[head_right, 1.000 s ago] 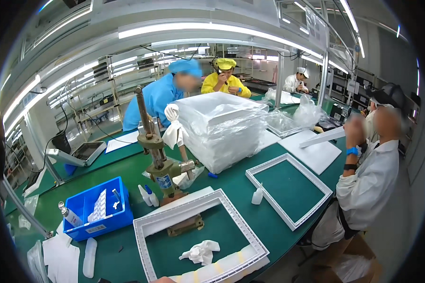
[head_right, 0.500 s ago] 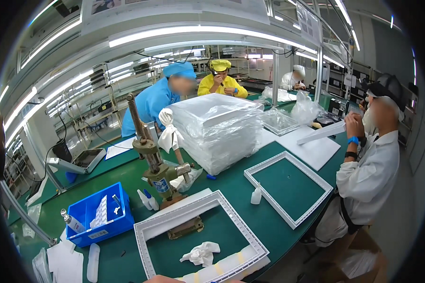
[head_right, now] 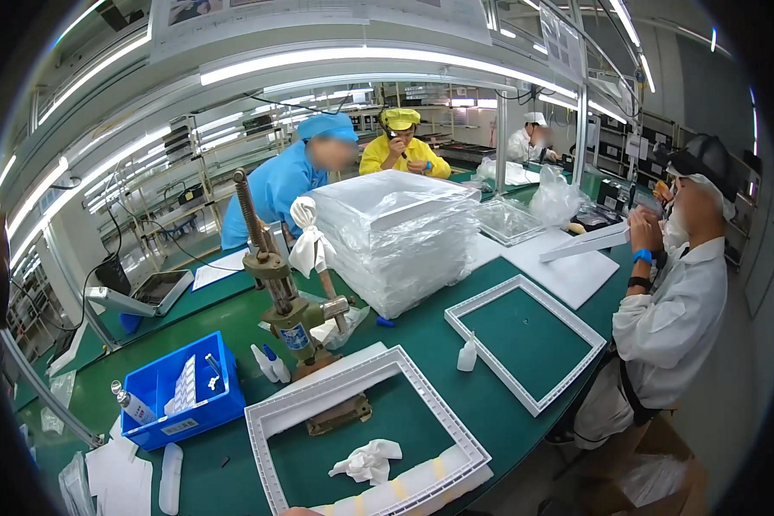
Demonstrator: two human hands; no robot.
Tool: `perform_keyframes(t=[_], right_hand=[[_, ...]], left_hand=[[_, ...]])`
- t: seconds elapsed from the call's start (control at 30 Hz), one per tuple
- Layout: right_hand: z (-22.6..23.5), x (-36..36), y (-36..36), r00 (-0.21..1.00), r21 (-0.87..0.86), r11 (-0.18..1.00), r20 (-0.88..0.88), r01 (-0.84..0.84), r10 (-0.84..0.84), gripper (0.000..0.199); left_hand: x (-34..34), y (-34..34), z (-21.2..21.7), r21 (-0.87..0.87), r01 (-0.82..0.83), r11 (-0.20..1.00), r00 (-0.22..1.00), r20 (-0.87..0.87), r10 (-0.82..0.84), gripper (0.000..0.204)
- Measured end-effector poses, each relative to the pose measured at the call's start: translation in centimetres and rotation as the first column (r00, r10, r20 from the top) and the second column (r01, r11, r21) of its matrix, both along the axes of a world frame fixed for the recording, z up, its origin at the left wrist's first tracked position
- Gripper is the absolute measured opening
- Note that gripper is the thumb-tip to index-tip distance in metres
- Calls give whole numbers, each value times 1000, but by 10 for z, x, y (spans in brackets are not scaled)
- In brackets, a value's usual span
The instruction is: The recorder is assembling white rectangular plastic frames on a factory line, involving cleaning, applying glue or sealant, and pressing components together.
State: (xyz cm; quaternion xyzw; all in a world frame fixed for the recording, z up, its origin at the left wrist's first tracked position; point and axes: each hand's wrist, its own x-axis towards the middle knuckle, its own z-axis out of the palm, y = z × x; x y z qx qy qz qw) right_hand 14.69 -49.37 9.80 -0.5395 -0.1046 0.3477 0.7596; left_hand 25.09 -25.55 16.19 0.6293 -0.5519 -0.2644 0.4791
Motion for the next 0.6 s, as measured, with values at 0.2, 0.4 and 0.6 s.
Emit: perform_keyframes(t=[0.2, 0.4, 0.6], right_hand=[[6, 1, 0, 987, 34, 995, 134, -95, 90, 30], [8, 4, 1, 974, 4, 993, 193, -122, 119, 33], [-18, 2, -1, 999, -82, 996, 45, 16, -12, 17]], left_hand=[[-5, -1, -4, -16, 68, 998, 990, -120, -69, 10], [-8, -5, 0, -50, 104, 993, 965, -236, -113, 7], [-14, -2, -7, 16, -179, 984, 974, 146, 174, 19]])
